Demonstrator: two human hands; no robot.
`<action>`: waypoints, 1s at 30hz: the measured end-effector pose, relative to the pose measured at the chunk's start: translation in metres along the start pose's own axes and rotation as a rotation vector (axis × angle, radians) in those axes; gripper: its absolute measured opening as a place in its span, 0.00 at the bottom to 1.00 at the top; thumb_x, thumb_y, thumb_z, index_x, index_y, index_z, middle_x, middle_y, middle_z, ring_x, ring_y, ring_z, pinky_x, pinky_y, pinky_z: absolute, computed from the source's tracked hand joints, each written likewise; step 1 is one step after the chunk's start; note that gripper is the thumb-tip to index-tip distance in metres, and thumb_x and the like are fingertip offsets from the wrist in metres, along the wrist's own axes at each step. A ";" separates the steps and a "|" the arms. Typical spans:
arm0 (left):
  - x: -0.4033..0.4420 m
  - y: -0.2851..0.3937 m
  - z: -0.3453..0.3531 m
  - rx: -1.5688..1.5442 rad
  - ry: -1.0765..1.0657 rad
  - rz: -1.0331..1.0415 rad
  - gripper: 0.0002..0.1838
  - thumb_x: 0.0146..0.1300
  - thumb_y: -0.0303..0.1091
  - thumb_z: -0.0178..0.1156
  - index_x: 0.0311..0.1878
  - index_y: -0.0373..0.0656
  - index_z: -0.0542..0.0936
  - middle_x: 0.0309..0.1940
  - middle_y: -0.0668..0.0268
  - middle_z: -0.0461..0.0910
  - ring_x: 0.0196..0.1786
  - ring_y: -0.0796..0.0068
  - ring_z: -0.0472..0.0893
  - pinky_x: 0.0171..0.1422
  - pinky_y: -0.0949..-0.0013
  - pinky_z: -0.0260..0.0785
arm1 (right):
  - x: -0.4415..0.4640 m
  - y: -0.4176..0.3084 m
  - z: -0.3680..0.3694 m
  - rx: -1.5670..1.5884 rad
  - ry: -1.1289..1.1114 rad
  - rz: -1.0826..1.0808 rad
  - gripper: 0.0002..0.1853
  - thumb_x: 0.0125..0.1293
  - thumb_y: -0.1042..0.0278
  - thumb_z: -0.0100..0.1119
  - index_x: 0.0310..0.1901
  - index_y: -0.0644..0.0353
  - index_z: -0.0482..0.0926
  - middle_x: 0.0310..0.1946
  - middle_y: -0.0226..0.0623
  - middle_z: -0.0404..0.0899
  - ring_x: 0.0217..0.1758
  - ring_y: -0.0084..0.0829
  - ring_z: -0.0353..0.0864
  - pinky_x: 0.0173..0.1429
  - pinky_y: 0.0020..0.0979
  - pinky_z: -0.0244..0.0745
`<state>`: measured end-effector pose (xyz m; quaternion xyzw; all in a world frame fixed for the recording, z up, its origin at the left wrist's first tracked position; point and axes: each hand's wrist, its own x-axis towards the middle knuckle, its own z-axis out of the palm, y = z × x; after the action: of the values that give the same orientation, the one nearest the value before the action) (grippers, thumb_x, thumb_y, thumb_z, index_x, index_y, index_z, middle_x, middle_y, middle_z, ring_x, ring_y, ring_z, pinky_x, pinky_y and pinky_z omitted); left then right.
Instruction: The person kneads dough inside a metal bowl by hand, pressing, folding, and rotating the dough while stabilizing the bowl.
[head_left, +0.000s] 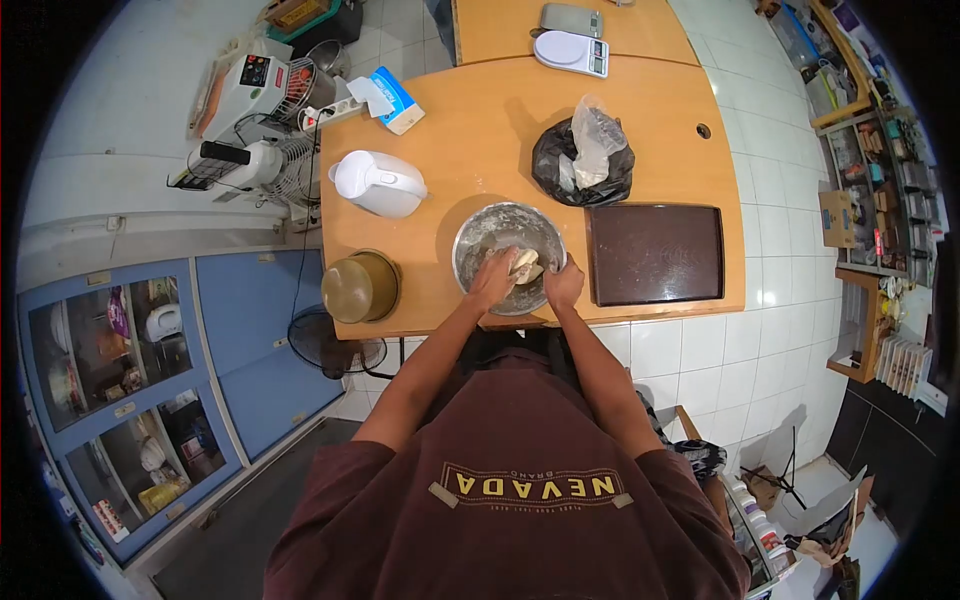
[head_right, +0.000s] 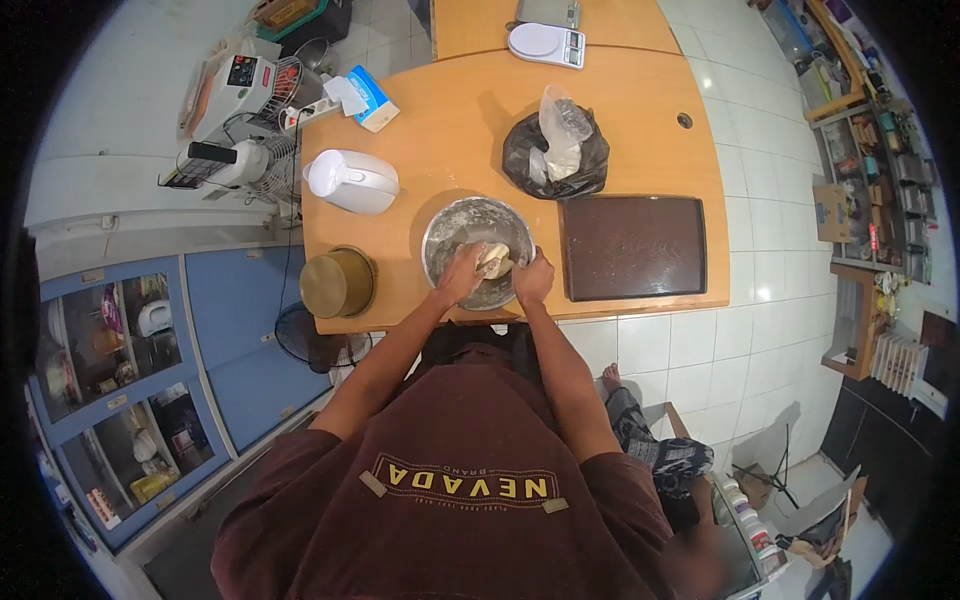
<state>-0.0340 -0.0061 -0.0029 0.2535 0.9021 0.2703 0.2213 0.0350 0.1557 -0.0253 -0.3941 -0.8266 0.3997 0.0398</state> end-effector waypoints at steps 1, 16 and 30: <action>0.000 0.002 -0.001 -0.006 0.012 0.005 0.31 0.66 0.36 0.65 0.70 0.38 0.71 0.62 0.46 0.77 0.67 0.41 0.72 0.73 0.49 0.65 | 0.000 -0.002 -0.001 -0.001 -0.001 0.005 0.21 0.51 0.68 0.68 0.49 0.62 0.84 0.38 0.57 0.87 0.44 0.58 0.87 0.51 0.51 0.82; 0.003 -0.038 0.037 -0.349 0.183 0.021 0.28 0.61 0.27 0.66 0.65 0.33 0.74 0.55 0.43 0.79 0.58 0.44 0.79 0.65 0.53 0.70 | 0.001 -0.007 -0.004 -0.057 -0.024 0.017 0.21 0.50 0.69 0.68 0.49 0.61 0.84 0.39 0.57 0.87 0.44 0.58 0.87 0.51 0.51 0.82; 0.003 -0.040 0.016 -0.411 0.047 -0.089 0.17 0.59 0.24 0.66 0.52 0.33 0.79 0.52 0.48 0.81 0.47 0.50 0.81 0.56 0.58 0.72 | 0.004 0.000 0.001 -0.014 -0.018 0.001 0.21 0.50 0.68 0.68 0.48 0.61 0.84 0.37 0.58 0.86 0.43 0.58 0.87 0.50 0.52 0.82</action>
<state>-0.0414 -0.0281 -0.0397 0.1566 0.8431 0.4447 0.2587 0.0314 0.1579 -0.0268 -0.3911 -0.8297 0.3973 0.0296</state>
